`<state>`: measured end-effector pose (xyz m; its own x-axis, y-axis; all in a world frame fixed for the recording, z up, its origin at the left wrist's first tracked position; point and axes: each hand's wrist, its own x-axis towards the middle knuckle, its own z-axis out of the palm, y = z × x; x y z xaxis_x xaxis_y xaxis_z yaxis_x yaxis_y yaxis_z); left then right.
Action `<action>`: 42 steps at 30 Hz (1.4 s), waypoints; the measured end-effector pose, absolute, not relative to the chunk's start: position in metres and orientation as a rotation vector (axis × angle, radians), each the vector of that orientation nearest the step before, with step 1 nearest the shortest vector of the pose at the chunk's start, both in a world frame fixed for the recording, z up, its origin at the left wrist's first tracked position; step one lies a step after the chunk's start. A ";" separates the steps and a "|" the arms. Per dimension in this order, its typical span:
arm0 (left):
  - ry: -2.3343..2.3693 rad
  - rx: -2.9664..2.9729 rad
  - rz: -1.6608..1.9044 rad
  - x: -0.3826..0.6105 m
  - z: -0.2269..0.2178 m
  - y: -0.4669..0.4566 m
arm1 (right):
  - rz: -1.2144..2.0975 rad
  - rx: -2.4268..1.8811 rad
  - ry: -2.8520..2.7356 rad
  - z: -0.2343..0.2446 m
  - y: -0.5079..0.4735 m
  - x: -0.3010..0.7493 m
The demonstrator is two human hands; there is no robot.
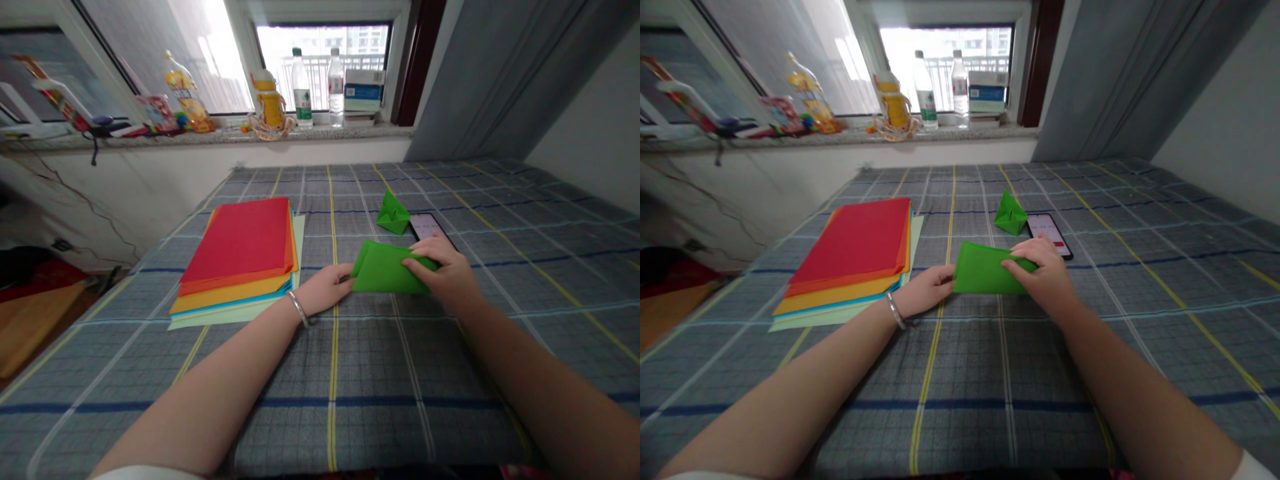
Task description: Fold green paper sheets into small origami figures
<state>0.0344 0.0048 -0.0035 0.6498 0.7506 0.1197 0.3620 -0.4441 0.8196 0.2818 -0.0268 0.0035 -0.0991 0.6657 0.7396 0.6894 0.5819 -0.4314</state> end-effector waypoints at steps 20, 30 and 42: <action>1.080 2.159 1.088 0.048 0.014 -0.023 | -0.185 -1.180 -1.818 0.008 -0.039 0.250; 1.083 2.071 1.112 0.048 0.014 -0.026 | -0.117 -1.281 -1.758 0.007 -0.041 0.245; 1.249 1.853 1.312 0.045 0.008 -0.017 | 0.457 -1.224 -1.417 -0.004 -0.029 0.257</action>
